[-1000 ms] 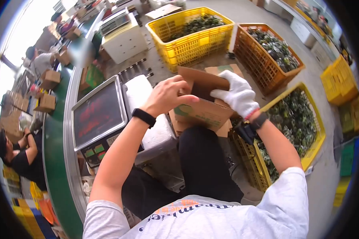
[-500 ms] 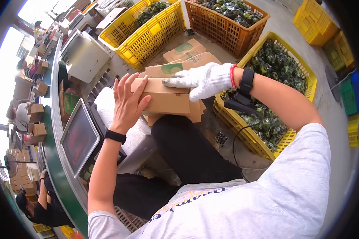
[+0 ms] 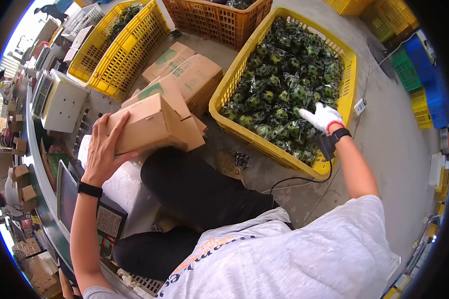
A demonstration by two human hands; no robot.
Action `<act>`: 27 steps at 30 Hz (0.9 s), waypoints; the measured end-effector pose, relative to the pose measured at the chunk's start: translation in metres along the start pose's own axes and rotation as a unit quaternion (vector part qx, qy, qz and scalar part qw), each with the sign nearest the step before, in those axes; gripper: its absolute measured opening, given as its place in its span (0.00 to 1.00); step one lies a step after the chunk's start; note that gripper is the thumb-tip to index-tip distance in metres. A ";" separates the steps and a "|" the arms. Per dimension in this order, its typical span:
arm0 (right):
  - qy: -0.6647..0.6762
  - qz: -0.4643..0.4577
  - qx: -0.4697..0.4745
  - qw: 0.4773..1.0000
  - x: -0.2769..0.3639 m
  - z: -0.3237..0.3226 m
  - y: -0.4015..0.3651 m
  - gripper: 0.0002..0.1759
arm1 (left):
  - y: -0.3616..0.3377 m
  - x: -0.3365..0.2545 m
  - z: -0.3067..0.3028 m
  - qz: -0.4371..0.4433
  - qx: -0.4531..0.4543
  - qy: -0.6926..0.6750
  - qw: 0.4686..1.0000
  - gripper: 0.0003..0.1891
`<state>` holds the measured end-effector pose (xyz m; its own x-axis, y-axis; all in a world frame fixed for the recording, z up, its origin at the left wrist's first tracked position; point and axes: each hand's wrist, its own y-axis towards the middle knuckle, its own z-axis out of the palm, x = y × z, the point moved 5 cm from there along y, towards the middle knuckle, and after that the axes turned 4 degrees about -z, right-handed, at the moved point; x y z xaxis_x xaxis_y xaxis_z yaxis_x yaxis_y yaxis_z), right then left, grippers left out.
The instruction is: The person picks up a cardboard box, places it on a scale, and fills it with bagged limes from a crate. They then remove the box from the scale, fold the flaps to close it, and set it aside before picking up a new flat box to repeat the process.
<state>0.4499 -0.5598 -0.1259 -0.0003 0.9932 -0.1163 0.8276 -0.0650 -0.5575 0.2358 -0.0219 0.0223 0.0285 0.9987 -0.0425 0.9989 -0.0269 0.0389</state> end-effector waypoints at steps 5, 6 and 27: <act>0.208 0.062 -0.113 0.970 -0.024 0.046 0.014 0.55 | 0.021 0.002 -0.030 -0.064 -0.186 -0.159 0.968 0.47; 0.266 0.070 -0.159 0.948 -0.025 0.059 0.021 0.54 | 0.033 -0.006 -0.035 -0.084 -0.222 -0.262 0.935 0.45; 0.265 0.095 -0.294 0.913 -0.036 0.060 0.053 0.43 | 0.203 -0.244 0.159 -0.095 0.141 -0.257 0.951 0.56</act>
<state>0.4602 -0.6051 -0.2004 0.3164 0.8872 0.3357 0.9432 -0.3319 -0.0118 0.4381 -0.2781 -0.1184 -0.2112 0.8352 -0.5077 0.9561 0.0687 -0.2847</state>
